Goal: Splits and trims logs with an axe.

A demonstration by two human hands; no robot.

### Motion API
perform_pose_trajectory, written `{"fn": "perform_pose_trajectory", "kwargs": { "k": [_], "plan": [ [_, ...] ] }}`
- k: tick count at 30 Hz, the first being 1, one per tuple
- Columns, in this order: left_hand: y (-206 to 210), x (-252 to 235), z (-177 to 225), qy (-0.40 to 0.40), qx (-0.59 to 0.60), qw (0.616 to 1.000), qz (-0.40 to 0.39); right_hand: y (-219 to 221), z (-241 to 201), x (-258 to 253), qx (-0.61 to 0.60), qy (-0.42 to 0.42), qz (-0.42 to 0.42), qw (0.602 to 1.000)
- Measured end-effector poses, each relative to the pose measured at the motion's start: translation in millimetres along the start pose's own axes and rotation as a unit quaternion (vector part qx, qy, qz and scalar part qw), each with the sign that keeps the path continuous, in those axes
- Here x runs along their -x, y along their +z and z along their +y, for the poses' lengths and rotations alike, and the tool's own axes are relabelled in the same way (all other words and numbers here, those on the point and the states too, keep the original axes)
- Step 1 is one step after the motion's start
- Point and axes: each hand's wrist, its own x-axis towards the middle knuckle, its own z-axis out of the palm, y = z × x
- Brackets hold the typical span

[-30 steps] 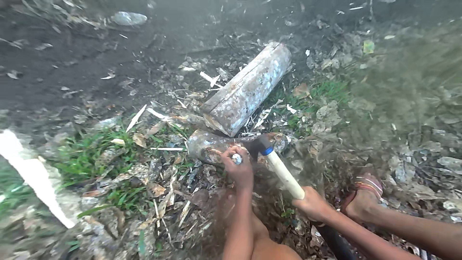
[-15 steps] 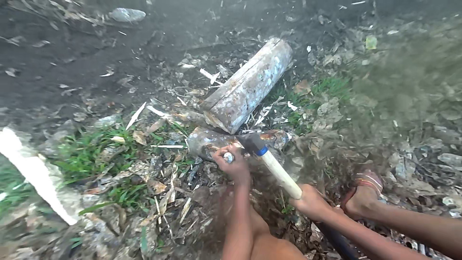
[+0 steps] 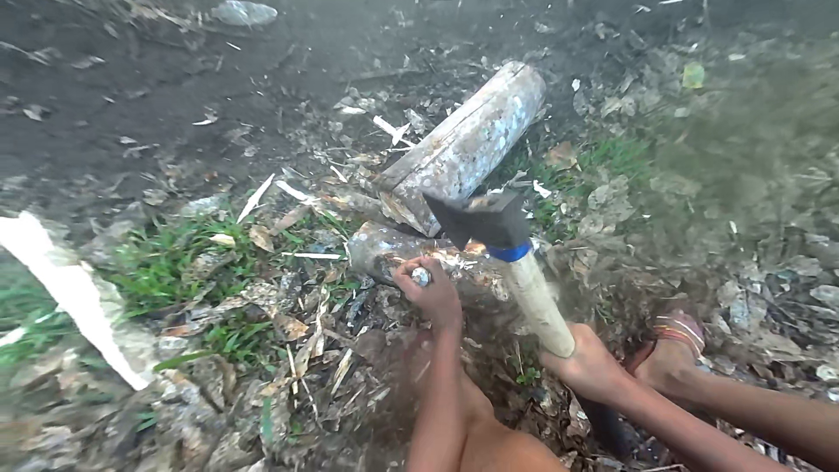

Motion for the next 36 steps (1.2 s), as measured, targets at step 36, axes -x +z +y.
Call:
{"fn": "perform_pose_trajectory", "kwargs": {
  "k": [36],
  "plan": [
    [9,-1,6,-0.018,-0.033,0.999,0.016,17,14,-8,0.001,0.040,-0.023,0.999]
  ]
}}
